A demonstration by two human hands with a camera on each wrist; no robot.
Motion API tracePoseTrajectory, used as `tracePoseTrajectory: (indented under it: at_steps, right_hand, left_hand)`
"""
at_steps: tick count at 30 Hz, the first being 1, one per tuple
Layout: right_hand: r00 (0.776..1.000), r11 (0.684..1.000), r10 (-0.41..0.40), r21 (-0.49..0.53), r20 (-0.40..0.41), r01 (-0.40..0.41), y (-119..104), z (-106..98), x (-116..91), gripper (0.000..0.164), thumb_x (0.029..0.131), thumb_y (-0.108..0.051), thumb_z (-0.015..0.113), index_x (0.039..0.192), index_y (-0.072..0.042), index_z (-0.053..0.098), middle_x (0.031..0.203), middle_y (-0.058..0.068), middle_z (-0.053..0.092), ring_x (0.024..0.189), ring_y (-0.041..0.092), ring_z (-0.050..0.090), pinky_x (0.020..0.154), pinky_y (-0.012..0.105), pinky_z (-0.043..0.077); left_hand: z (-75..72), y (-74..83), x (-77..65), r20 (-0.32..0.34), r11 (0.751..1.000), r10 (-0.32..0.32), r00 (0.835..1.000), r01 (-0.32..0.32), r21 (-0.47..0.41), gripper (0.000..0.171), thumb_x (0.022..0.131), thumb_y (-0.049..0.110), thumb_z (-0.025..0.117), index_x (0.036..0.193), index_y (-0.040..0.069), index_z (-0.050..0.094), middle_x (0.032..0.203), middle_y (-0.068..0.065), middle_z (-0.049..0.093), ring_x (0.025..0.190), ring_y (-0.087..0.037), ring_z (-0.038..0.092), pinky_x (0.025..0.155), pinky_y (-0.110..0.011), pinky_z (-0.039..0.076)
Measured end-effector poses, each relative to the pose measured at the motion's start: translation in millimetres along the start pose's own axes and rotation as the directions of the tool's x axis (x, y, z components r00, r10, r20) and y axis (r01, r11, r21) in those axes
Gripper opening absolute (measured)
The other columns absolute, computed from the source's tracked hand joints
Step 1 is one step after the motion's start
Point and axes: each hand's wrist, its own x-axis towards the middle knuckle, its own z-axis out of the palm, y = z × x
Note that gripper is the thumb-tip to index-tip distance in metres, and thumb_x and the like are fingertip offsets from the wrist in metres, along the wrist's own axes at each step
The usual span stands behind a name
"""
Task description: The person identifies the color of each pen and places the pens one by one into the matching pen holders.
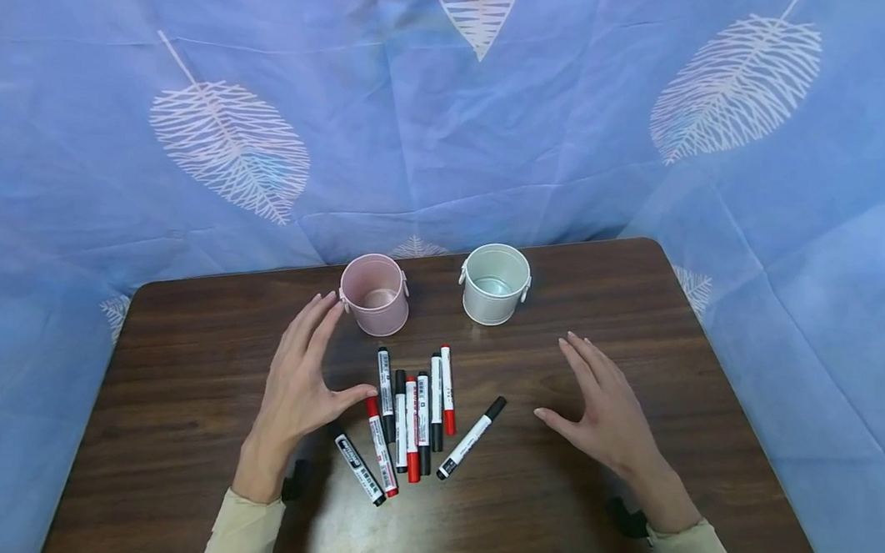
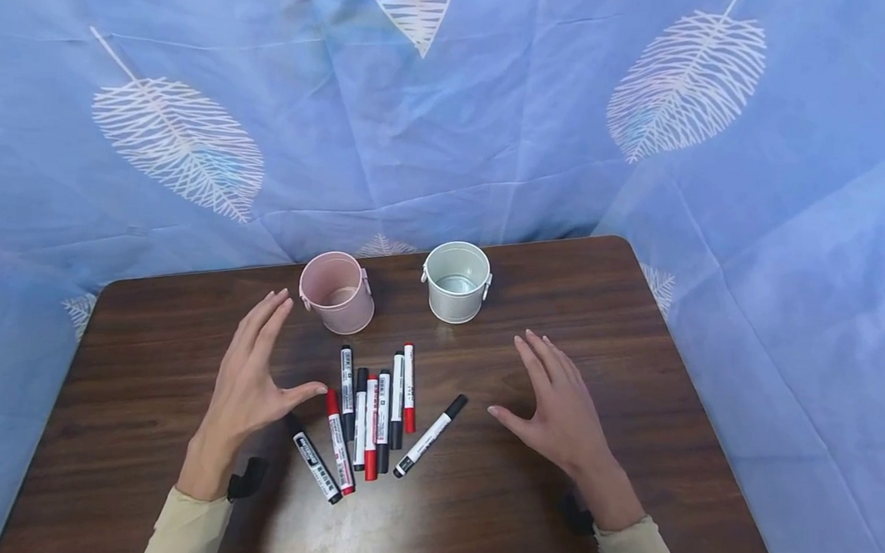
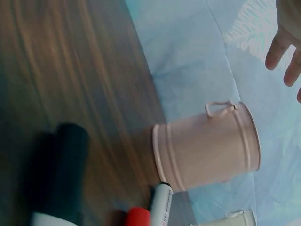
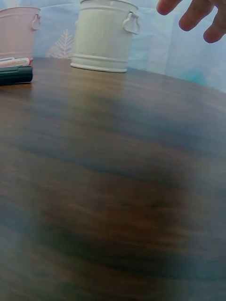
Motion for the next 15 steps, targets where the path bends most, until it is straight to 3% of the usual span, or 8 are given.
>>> tracePoseTrajectory:
  at_steps: [5,9,15]
  right_hand:
    - [0.999,0.999,-0.032,0.018,0.023,0.032,-9,9,-2,0.107,0.070,-0.054,0.083,0.156,-0.015,0.033,0.157,0.012,0.035,0.141,0.039,0.035,0.105,0.066,0.033]
    - [0.998,0.998,-0.059,0.014,0.028,0.058,-15,16,-2,0.109,0.068,-0.053,0.086,0.155,-0.014,0.034,0.158,0.012,0.034,0.141,0.038,0.036,0.105,0.066,0.034]
    - [0.998,0.998,-0.054,0.016,0.045,0.053,-19,18,1,0.109,0.067,-0.053,0.087,0.155,-0.016,0.034,0.158,0.010,0.033,0.142,0.036,0.035,0.107,0.065,0.032]
  left_hand:
    - [6.8,7.6,12.2,0.072,0.997,0.004,0.997,0.002,-0.081,0.117,0.066,0.066,0.082,0.157,0.014,0.030,0.161,-0.009,0.027,0.146,-0.029,0.027,0.112,-0.053,0.033]
    - [15.9,16.6,23.4,0.095,0.990,0.013,0.995,0.000,-0.141,0.122,0.057,0.051,0.094,0.154,0.011,0.033,0.162,-0.007,0.026,0.145,-0.026,0.031,0.110,-0.049,0.038]
    - [28.5,26.3,33.7,0.136,0.984,0.039,0.990,-0.014,-0.177,0.123,0.056,0.047,0.096,0.155,0.012,0.032,0.162,-0.005,0.025,0.144,-0.025,0.032,0.110,-0.051,0.037]
